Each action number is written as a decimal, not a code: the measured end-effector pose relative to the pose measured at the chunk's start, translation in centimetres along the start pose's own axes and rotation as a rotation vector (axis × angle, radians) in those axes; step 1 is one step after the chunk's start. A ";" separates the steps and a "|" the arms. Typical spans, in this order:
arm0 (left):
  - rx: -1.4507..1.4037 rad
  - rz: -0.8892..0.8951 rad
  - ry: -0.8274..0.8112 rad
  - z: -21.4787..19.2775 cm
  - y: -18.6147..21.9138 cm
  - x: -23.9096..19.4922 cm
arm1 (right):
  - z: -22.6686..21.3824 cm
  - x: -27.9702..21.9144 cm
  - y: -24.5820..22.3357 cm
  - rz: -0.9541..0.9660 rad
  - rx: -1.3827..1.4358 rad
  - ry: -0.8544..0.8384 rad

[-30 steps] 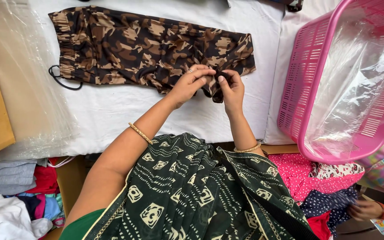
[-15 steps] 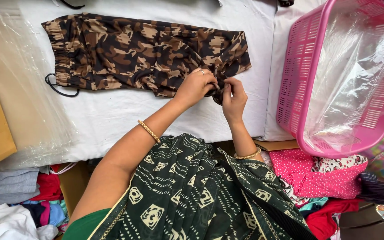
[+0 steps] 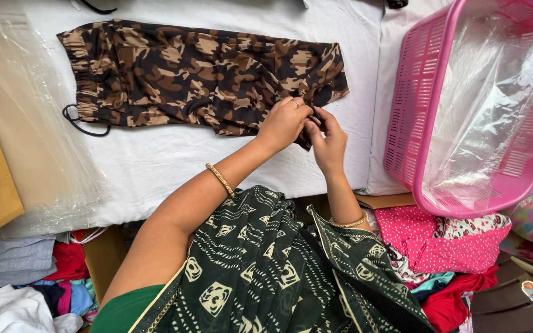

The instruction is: The person folds several pairs of camouflage-patterned pants on a white surface. They smooth out the fabric, fold the pants in half, and then fold them again into smaller rectangles, stacking them neatly.

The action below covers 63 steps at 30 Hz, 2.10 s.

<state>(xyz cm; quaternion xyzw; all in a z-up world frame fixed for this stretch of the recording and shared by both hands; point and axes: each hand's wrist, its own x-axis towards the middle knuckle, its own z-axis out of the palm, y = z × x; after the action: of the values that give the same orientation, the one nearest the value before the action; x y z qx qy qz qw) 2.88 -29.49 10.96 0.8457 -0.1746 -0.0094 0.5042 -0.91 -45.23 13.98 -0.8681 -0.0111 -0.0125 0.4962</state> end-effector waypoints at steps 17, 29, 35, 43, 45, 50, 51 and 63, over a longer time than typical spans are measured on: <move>0.839 -0.564 0.094 -26.7 -28.0 -7.2 | -25.8 5.7 11.2 -0.090 0.217 0.433; 0.559 -0.394 0.123 -36.3 -22.1 -13.4 | -30.6 6.9 9.4 -0.179 0.469 0.469; 0.067 -0.416 0.447 -41.0 -21.3 -22.0 | -33.6 6.1 14.5 -0.191 0.520 0.474; -0.184 -0.479 0.552 -44.0 -16.2 -23.5 | -32.1 4.7 11.5 -0.194 0.609 0.468; -0.275 -0.546 0.460 -45.0 -21.4 -26.1 | -33.8 4.1 12.1 -0.165 0.562 0.395; 0.126 -0.710 0.156 -43.4 -22.5 -16.6 | -34.7 7.4 12.1 -0.044 0.401 0.412; 0.230 -0.761 0.071 -42.4 -22.8 -14.3 | -34.6 8.5 12.4 -0.043 0.323 0.406; 1.207 -0.563 0.253 -24.1 -28.6 -5.7 | -24.4 15.6 9.7 0.022 -0.305 0.499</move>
<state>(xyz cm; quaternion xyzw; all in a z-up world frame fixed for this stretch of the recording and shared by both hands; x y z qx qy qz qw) 10.34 5.03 -2.57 0.9869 0.1379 0.0577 -0.0614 14.74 -71.10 18.48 -0.9028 0.1230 -0.2216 0.3476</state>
